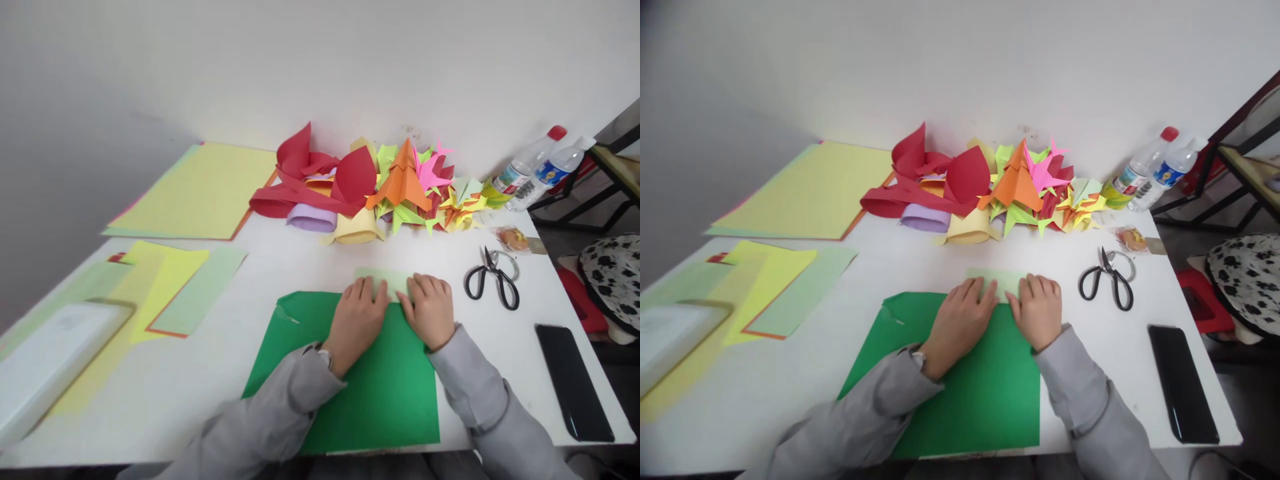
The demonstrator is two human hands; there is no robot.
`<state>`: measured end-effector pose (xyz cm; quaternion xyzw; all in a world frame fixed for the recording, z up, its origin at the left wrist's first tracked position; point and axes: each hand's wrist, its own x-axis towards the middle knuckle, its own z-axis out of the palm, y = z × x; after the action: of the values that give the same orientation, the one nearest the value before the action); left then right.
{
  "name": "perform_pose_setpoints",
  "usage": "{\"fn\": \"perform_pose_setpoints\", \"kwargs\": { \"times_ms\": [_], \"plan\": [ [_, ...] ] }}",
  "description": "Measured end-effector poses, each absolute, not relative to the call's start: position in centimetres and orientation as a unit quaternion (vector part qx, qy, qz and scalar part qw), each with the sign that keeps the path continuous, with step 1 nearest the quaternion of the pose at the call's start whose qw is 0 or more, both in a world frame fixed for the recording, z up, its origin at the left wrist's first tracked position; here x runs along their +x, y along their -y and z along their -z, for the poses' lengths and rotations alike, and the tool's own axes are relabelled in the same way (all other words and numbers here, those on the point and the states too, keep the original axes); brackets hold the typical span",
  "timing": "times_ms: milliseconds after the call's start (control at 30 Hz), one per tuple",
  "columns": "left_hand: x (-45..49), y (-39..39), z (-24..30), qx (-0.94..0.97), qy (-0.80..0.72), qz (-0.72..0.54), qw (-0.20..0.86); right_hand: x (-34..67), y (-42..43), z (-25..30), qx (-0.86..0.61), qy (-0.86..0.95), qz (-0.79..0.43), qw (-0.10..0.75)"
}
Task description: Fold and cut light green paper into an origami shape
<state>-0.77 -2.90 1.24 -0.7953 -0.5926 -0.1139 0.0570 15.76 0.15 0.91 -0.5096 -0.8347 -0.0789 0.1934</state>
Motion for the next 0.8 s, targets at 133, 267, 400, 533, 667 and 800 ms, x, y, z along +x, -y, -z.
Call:
{"fn": "perform_pose_setpoints", "kwargs": {
  "times_ms": [133, 267, 400, 533, 667, 800],
  "plan": [
    [-1.0, 4.5, -0.6, -0.818, 0.564, 0.103, 0.053, 15.7, 0.7, -1.1, -0.512, 0.839, 0.059, 0.174],
    [-1.6, 4.7, -0.3, -0.821, 0.555, 0.128, 0.042, 15.5, 1.1, -1.2, -0.515, 0.836, 0.043, 0.187],
    [-1.8, 4.7, -0.7, -0.813, 0.560, 0.156, 0.032, 15.3, 1.4, -1.6, -0.514, 0.833, 0.039, 0.199],
    [-2.0, 4.8, -0.9, -0.804, 0.568, 0.174, 0.010, 15.1, 1.5, -2.1, -0.508, 0.837, 0.038, 0.202],
    [-2.5, 4.9, -0.6, -0.816, 0.554, 0.163, 0.010, 15.1, 1.6, -2.2, -0.513, 0.835, 0.027, 0.197],
    [-2.9, 5.0, -0.4, -0.828, 0.542, 0.146, 0.013, 15.2, 1.6, -2.2, -0.516, 0.837, 0.011, 0.181]
  ]
}}
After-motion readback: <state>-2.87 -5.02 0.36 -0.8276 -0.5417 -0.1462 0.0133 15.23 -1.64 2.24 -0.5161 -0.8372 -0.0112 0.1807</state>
